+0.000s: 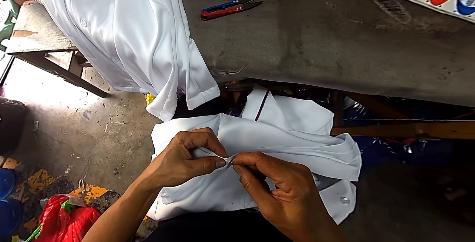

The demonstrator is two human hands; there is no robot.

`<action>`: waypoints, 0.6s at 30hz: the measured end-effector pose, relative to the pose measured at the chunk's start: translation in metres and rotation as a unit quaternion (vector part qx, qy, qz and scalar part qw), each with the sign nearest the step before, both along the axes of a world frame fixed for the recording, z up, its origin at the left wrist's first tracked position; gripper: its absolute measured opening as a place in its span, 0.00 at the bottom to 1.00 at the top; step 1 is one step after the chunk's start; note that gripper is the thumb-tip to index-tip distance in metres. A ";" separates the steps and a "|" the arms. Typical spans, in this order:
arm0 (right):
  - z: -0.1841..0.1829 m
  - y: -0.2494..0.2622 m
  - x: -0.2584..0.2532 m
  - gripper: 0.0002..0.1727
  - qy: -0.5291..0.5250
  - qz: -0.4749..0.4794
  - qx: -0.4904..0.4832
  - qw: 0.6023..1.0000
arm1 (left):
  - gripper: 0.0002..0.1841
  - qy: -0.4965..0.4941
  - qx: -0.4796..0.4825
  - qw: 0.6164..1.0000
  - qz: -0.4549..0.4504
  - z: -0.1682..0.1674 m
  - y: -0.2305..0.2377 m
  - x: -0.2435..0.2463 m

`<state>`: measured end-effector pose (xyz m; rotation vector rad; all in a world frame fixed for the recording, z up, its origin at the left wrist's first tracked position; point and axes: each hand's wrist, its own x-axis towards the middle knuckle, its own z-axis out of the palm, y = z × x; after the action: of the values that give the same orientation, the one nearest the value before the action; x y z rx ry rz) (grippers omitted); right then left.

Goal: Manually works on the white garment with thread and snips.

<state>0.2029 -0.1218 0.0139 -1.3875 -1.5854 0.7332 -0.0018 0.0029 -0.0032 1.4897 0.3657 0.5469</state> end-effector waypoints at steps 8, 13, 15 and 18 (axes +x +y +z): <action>0.002 0.003 -0.001 0.10 0.004 0.002 0.001 1.000 | 0.05 -0.013 -0.008 1.000 -0.008 0.000 0.002 0.000; 0.003 0.006 -0.003 0.10 0.003 0.002 0.003 1.000 | 0.05 -0.014 -0.019 1.000 -0.009 0.001 0.003 0.000; 0.004 0.007 -0.003 0.10 0.001 0.002 0.001 1.000 | 0.05 -0.016 -0.018 1.000 -0.010 0.001 0.003 0.000; 0.004 0.008 -0.002 0.10 0.003 0.003 -0.002 1.000 | 0.04 -0.018 -0.021 1.000 -0.011 0.000 0.003 0.001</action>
<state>0.2010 -0.1142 0.0177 -1.3829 -1.5843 0.7428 -0.0011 0.0057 -0.0028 1.4401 0.3305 0.5454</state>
